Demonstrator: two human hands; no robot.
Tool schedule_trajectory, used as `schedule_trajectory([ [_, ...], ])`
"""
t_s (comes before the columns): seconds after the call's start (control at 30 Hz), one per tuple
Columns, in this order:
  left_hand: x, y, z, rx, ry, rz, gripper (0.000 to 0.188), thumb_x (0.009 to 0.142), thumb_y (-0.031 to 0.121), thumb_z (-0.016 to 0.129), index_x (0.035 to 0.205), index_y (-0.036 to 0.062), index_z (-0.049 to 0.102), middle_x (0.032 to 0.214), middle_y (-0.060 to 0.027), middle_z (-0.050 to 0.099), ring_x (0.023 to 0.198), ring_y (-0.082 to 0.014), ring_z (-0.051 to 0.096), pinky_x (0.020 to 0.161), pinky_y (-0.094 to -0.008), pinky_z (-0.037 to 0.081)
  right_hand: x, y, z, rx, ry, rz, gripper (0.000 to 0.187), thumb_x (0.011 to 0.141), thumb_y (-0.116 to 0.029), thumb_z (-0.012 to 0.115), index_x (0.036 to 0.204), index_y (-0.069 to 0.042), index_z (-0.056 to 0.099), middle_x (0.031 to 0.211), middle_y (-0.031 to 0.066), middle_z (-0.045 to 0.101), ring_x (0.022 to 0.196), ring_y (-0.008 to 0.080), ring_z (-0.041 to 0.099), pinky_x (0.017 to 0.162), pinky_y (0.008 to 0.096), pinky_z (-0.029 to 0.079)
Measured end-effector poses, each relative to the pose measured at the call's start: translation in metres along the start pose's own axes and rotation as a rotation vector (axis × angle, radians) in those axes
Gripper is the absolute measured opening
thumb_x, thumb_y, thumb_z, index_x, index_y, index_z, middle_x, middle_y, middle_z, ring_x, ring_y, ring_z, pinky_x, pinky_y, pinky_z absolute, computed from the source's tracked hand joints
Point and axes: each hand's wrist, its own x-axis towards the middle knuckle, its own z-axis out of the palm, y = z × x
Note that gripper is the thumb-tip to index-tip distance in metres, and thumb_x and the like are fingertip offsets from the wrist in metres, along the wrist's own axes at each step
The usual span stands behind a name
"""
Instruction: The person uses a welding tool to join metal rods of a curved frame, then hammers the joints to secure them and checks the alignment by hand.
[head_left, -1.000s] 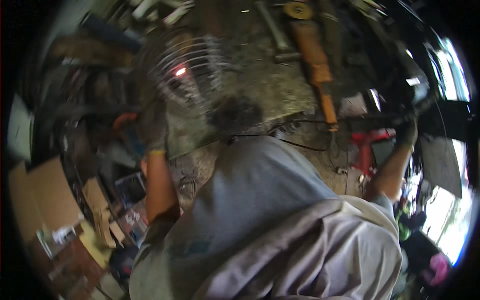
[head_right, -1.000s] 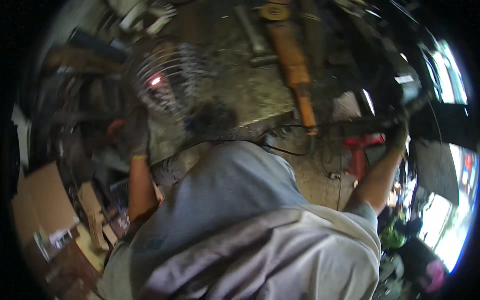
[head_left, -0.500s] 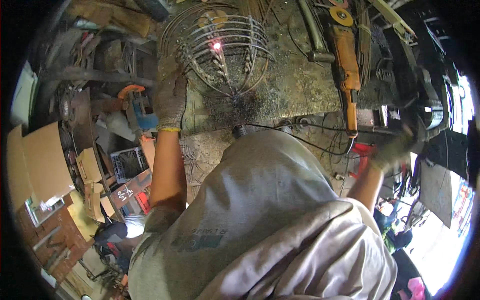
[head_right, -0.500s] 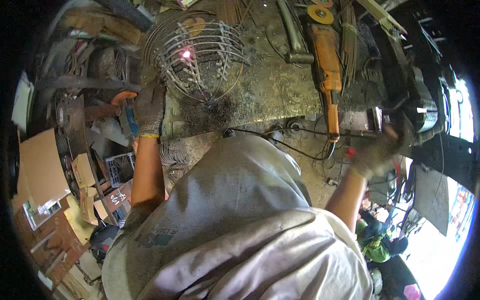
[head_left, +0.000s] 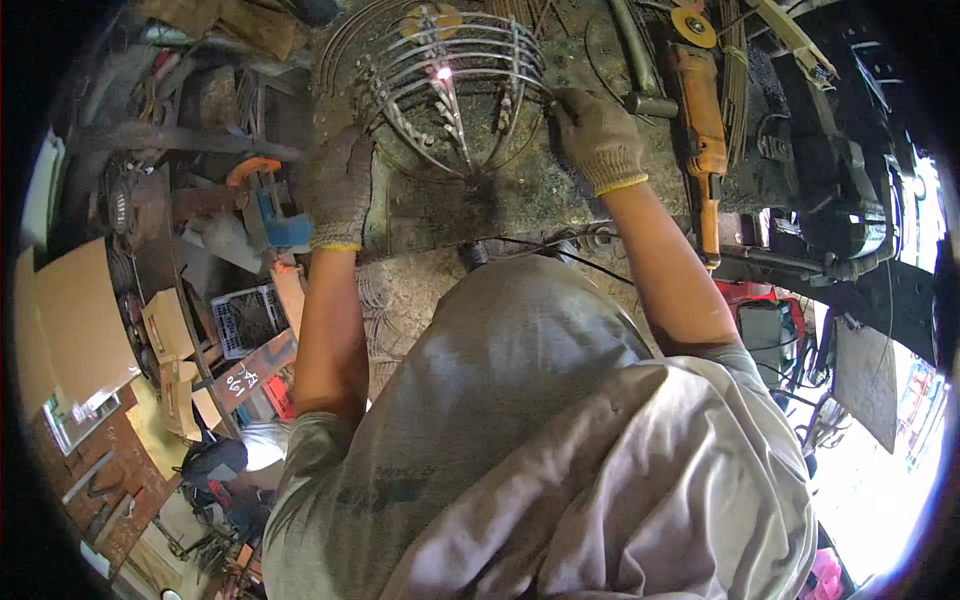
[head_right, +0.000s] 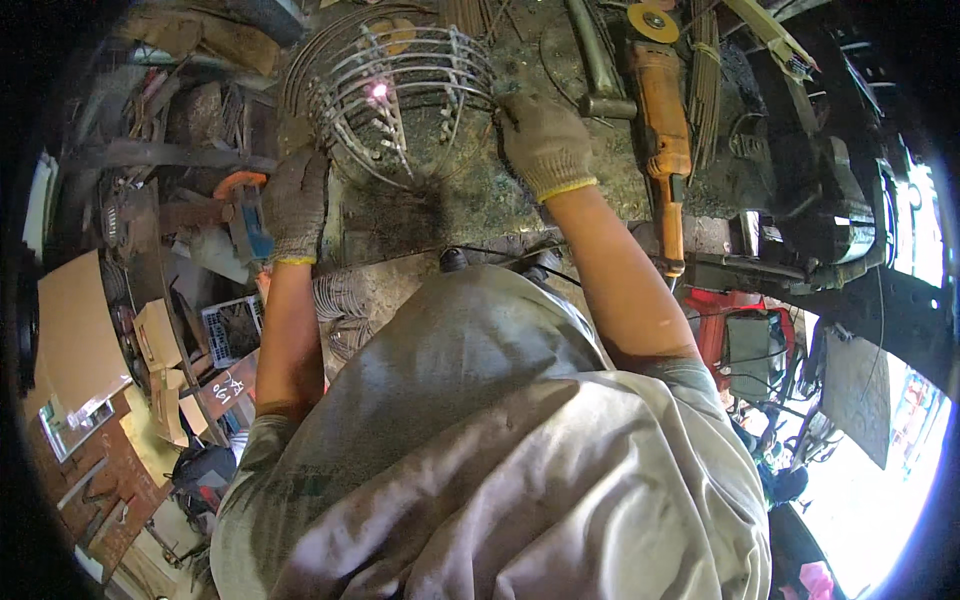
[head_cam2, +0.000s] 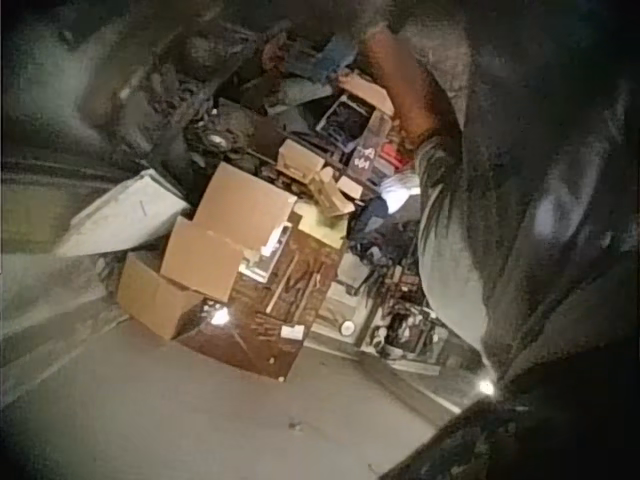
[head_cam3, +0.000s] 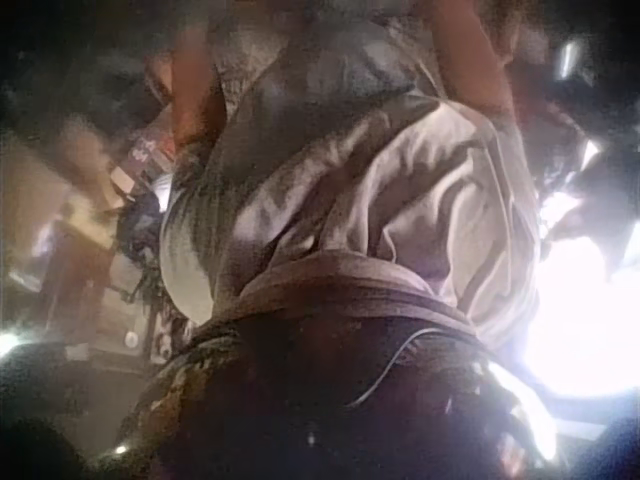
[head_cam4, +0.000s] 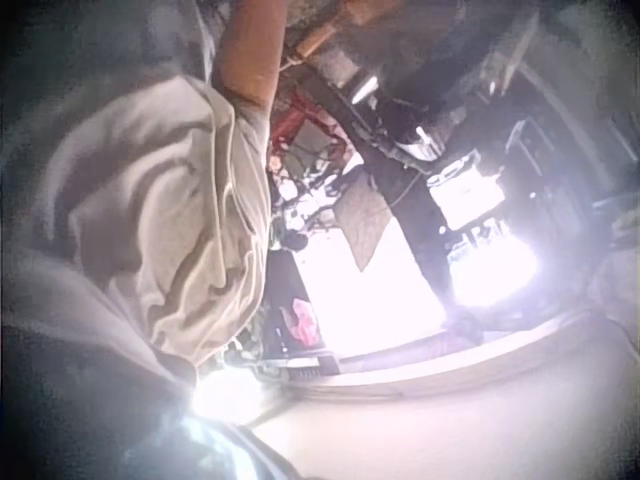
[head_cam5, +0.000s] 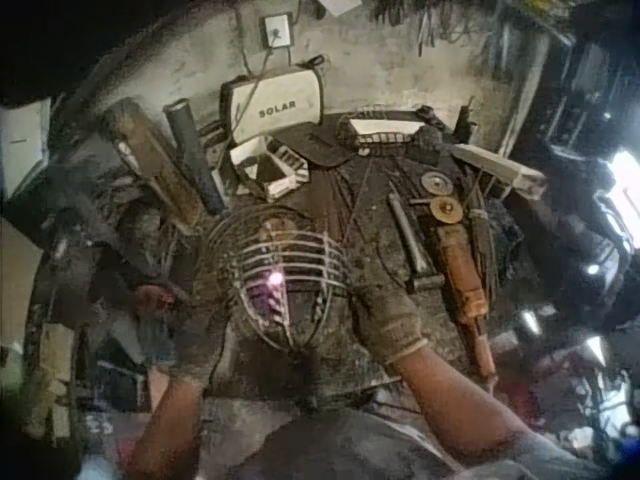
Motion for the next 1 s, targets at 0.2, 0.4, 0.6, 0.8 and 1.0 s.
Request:
schedule_trajectory([
  [0.2,0.0,0.005,-0.001,-0.005,-0.051,-0.033,0.037,0.097,0.035,0.066,0.117,0.0058,0.073,0.117,-0.016,0.073,0.107,-0.0337,0.069,0.092,-0.0413,0.052,0.003,0.002,0.011,-0.062,0.036,-0.02,0.028,0.093,-0.028,0.059,0.117,-0.018,0.07,0.103,0.0175,0.073,0.097,0.0381,0.07,0.084,0.0487,0.056],
  [0.4,-0.003,-0.014,0.014,-0.194,-0.038,-0.044,0.03,0.095,0.029,0.069,0.114,0.0053,0.073,0.112,-0.0145,0.074,0.102,-0.0301,0.07,0.088,-0.0398,0.054,0.005,-0.005,0.011,-0.101,0.018,-0.072,0.028,0.094,-0.028,0.059,0.117,-0.018,0.07,0.1,0.0177,0.073,0.096,0.039,0.07,0.082,0.0489,0.056],
  [0.6,-0.009,-0.031,0.033,-1.002,-0.042,-0.237,0.026,0.094,0.021,0.071,0.115,0.0054,0.072,0.112,-0.0125,0.074,0.103,-0.0278,0.07,0.087,-0.0368,0.056,0.009,-0.004,0.017,-0.069,0.066,-0.088,0.028,0.096,-0.032,0.061,0.111,-0.012,0.072,0.101,0.0198,0.072,0.095,0.0415,0.068,0.082,0.0497,0.054],
  [0.8,-0.001,0.001,0.003,-0.125,-0.057,0.063,0.027,0.096,0.022,0.069,0.116,0.0039,0.071,0.112,-0.0141,0.072,0.106,-0.0285,0.069,0.09,-0.0385,0.054,0.007,0.005,0.02,0.041,0.105,-0.091,0.027,0.097,-0.034,0.059,0.112,-0.015,0.071,0.103,0.0194,0.072,0.097,0.0404,0.068,0.083,0.0503,0.054],
  [1.0,-0.008,-0.008,0.011,-0.122,-0.028,0.01,0.033,0.097,0.031,0.064,0.113,0.0036,0.072,0.108,-0.018,0.073,0.101,-0.0364,0.07,0.087,-0.0455,0.054,0.006,0.004,0.024,0.058,0.111,-0.062,0.027,0.097,-0.034,0.06,0.112,-0.015,0.072,0.103,0.0188,0.073,0.097,0.0406,0.069,0.083,0.0493,0.054],
])
